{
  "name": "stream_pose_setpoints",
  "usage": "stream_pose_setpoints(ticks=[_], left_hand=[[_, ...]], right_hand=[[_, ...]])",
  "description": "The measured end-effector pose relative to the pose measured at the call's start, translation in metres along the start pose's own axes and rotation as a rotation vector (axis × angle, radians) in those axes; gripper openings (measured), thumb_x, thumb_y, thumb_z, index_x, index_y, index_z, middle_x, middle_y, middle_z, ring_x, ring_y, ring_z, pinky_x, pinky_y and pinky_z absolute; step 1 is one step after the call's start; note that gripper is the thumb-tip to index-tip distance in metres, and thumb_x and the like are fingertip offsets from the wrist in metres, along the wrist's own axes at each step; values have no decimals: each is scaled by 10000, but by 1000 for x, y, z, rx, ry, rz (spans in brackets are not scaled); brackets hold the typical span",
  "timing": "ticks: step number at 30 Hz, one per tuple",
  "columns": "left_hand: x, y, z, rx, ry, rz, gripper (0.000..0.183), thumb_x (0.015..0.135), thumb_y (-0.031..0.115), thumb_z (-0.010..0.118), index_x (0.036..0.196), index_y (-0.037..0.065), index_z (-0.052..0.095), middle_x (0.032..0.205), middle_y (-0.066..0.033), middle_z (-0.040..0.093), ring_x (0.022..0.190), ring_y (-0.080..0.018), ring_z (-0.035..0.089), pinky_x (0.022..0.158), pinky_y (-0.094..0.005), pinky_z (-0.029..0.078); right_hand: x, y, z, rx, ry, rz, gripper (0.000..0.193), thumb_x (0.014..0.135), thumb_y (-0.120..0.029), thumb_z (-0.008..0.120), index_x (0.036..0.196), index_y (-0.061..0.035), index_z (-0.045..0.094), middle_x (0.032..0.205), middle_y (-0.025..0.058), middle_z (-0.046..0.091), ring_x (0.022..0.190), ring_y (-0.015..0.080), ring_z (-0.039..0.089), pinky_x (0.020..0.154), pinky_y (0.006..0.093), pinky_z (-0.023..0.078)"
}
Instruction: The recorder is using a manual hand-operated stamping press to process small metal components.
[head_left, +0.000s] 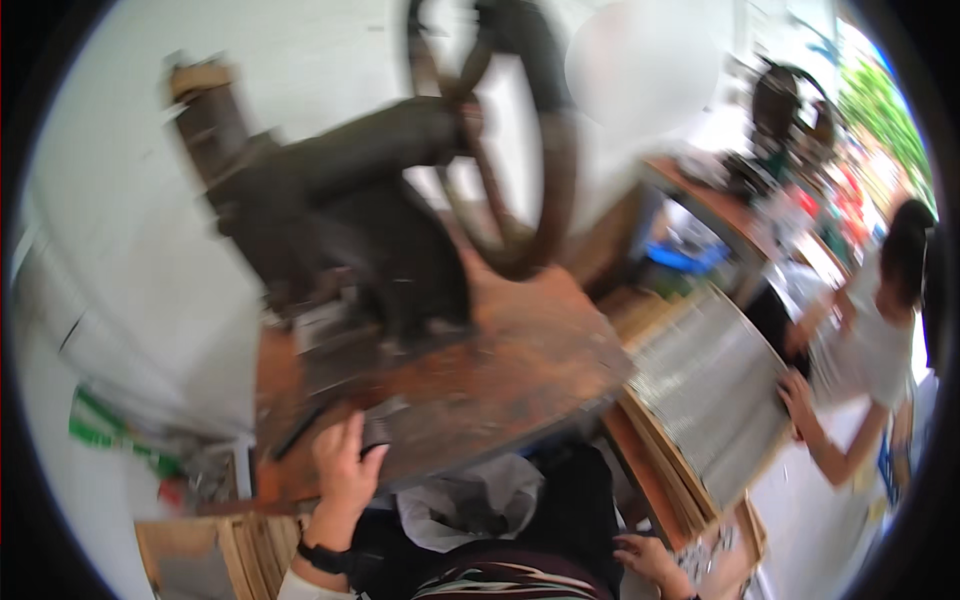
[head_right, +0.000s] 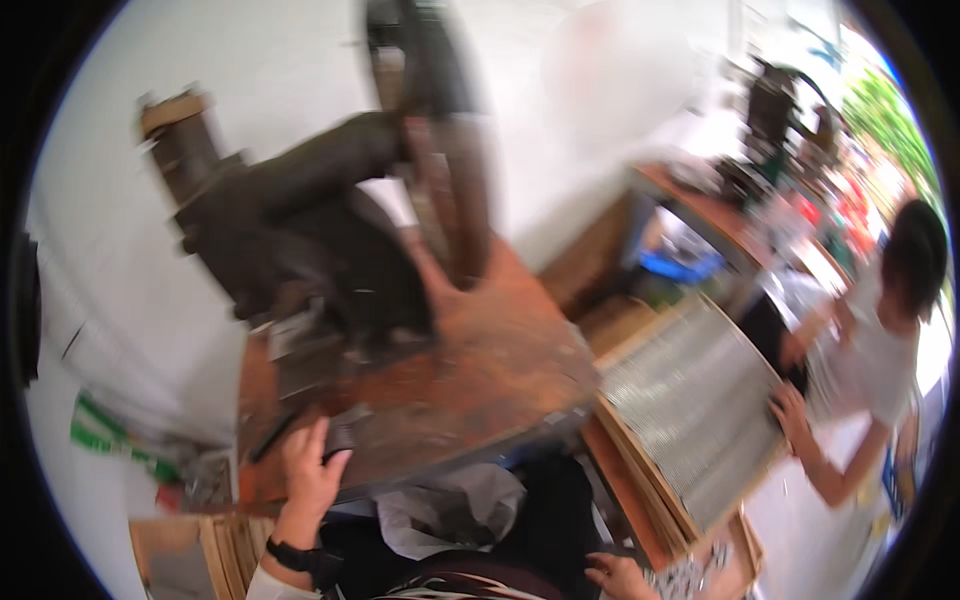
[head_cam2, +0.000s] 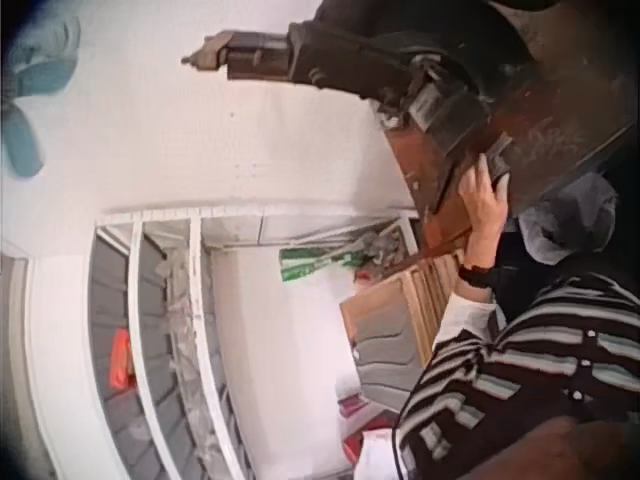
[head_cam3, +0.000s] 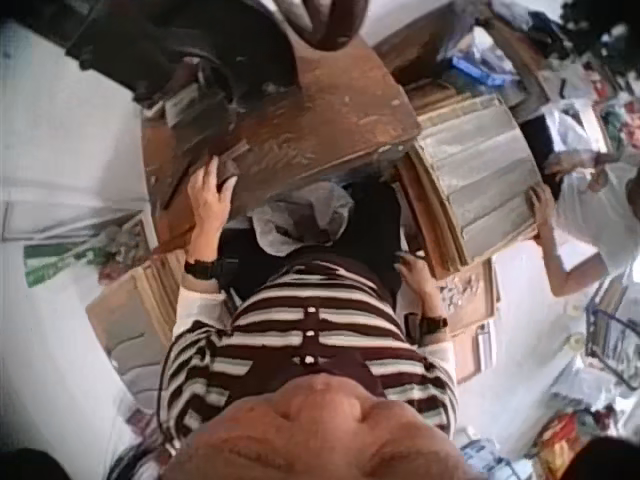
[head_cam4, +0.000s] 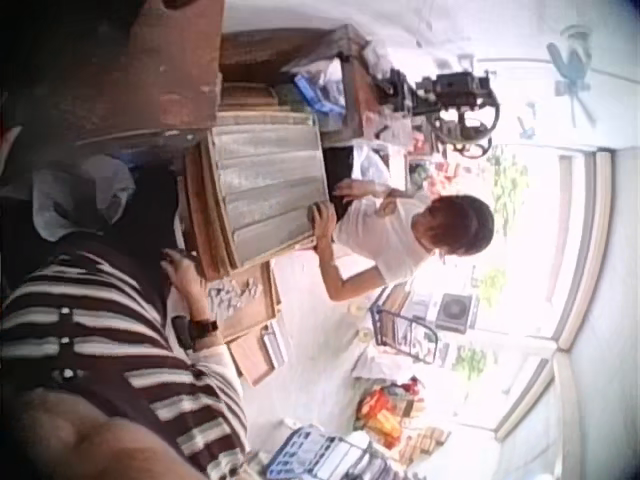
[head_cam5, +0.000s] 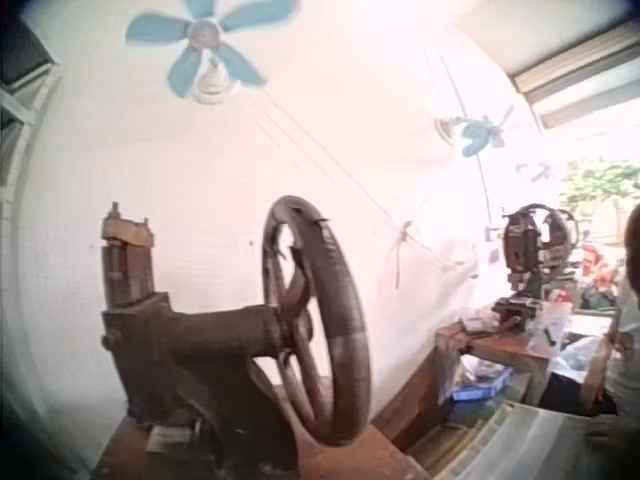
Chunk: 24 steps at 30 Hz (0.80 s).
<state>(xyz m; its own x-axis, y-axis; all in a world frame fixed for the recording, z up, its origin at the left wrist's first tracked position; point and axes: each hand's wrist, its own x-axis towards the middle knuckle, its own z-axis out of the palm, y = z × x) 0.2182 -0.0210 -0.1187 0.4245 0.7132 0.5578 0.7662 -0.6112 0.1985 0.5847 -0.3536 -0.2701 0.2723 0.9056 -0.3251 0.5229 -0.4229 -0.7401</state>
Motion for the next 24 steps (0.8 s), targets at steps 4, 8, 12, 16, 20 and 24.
stream_pose_setpoints(ticks=[4,8,12,16,20,24], left_hand=[[-5,-8,-2,-88,68,-57,368,748,253,710,1029,37,612,979,-141,571,917,-350,533,783,-447,417],[-18,-13,-13,-145,40,-115,388,764,273,703,1063,45,608,998,-124,565,966,-331,515,849,-448,378],[-12,-15,-24,17,0,-166,512,773,371,694,1161,59,572,1131,-111,508,1115,-309,443,915,-501,303],[-8,-11,-26,176,-86,-108,634,795,495,641,1251,72,514,1248,-102,460,1216,-326,388,869,-597,306],[1,-30,-37,-29,194,-119,595,780,487,672,1180,56,579,1204,-118,503,1177,-339,438,932,-533,329],[84,-105,-52,-31,331,-264,241,788,170,656,1005,70,625,1118,-146,560,1038,-353,526,859,-515,390]], right_hand=[[47,-163,-38,227,-106,-333,141,848,-45,651,984,-11,664,908,167,649,844,358,604,772,435,503],[113,-251,-41,-47,-46,-814,251,805,-50,696,1053,-30,665,839,141,677,739,242,668,657,309,526],[185,-300,-12,-29,156,-899,315,755,-92,710,1059,-50,640,868,120,672,823,322,628,785,411,502],[211,-329,27,-213,370,-1089,346,721,-57,700,1058,-53,625,981,139,639,982,357,558,864,420,453],[210,-324,29,-242,550,-1064,326,666,-17,687,984,-42,619,1032,128,601,1034,390,506,915,479,415],[202,-329,33,-341,603,-1033,310,665,3,677,967,-41,619,989,123,602,1010,382,517,884,467,425]])
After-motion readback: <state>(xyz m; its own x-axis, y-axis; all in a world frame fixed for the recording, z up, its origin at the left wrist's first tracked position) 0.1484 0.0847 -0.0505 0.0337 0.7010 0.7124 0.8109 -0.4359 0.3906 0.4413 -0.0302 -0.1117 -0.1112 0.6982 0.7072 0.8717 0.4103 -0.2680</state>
